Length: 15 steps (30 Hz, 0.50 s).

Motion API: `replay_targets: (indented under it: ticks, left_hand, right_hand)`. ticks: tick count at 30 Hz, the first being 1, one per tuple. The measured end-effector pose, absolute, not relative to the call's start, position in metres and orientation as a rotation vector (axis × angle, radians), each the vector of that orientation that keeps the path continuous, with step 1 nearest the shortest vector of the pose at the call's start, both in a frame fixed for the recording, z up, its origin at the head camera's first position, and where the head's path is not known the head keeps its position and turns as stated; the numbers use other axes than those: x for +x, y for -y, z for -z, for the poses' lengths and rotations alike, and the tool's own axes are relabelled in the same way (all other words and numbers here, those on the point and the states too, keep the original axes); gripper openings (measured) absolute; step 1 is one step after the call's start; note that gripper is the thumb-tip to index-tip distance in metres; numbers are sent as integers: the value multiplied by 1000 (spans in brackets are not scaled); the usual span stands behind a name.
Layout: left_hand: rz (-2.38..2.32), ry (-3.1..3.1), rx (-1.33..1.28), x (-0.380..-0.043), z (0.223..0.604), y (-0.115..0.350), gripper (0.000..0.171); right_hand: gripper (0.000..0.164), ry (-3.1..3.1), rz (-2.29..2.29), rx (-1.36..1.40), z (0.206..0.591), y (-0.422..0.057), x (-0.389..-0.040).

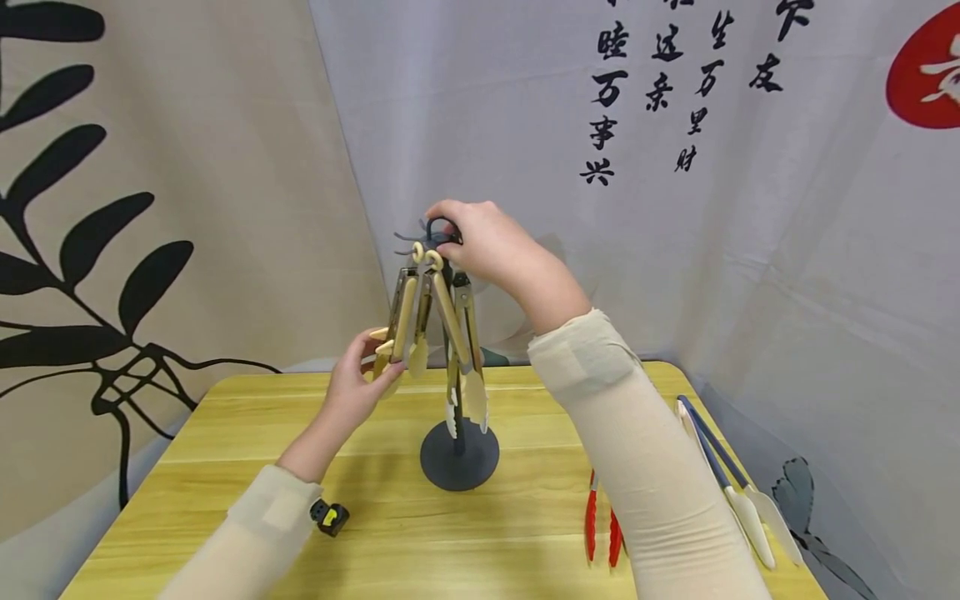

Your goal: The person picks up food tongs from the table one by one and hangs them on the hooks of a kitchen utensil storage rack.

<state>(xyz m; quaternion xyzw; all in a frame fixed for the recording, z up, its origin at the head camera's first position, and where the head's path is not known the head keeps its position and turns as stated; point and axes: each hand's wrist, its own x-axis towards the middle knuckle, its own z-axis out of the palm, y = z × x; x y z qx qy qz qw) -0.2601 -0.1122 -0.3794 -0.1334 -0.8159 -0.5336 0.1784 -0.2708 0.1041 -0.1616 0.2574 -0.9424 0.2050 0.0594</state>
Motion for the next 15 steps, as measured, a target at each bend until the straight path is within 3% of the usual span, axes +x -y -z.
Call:
replay_targets:
  ticks: [15]
  left_hand:
    - [1556,2361,-383,-264,386,100,49]
  right_hand:
    - [47,2853,-617,777,162,-102,-270]
